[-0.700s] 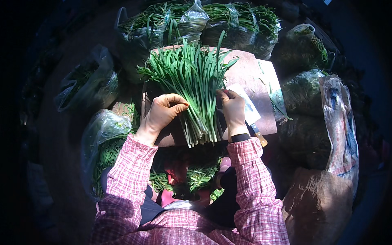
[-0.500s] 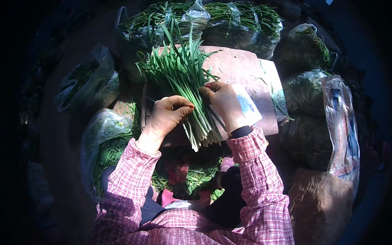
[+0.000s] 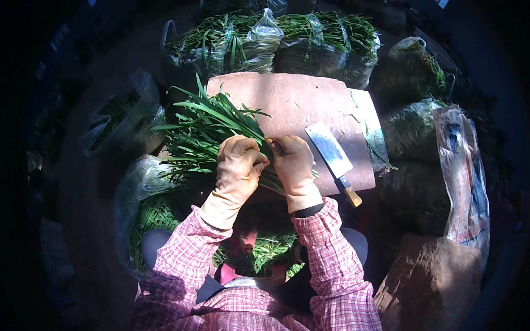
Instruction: The person trims the roots and tops of green onions using a cleaver, ties them into bundles with red straps, and places the bundled vegetables into large plastic bags.
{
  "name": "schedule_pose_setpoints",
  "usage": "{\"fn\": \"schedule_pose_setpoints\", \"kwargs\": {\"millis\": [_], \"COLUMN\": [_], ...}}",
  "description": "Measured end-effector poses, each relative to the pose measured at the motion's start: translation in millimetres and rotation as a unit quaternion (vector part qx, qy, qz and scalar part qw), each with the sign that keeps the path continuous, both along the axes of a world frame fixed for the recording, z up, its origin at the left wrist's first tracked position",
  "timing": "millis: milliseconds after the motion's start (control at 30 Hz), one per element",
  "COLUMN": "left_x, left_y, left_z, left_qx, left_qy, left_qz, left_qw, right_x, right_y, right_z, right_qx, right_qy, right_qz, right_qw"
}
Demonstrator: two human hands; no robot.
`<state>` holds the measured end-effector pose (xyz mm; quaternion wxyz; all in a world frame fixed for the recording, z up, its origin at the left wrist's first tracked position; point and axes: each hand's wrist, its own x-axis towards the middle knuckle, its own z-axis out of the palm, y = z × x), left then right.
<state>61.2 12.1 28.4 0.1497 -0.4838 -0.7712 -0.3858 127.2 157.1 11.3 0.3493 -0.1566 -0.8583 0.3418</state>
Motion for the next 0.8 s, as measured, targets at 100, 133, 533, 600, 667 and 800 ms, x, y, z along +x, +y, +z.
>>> {"fn": "schedule_pose_setpoints", "kwargs": {"millis": [100,133,533,600,667,800], "left_x": [-20.2,-23.1,-39.2,-39.5,-39.8,-19.8], "left_y": [4.5,9.4,26.3,30.1,31.4,16.1], "left_z": [-1.9,-4.7,-40.3,-38.5,-30.8,6.0], "left_qx": [0.062,0.070,-0.040,-0.049,-0.072,0.012], "left_qy": [0.031,0.013,-0.076,-0.085,-0.093,0.072], "left_qz": [-0.076,-0.080,-0.040,-0.041,-0.052,-0.041], "left_qw": [0.995,0.994,0.996,0.994,0.992,0.997], "right_x": [5.9,7.4,31.7,23.3,17.5,16.5], "right_y": [2.0,1.2,-10.3,-18.4,-13.3,-3.3], "right_z": [-3.0,-5.4,20.6,7.5,4.7,-8.9], "right_qx": [-0.009,-0.034,0.248,0.233,0.207,0.193], "right_qy": [0.044,0.035,-0.381,-0.419,-0.430,-0.439], "right_qz": [0.036,0.038,0.040,0.051,0.040,0.028], "right_qw": [0.998,0.998,0.890,0.876,0.878,0.877]}}
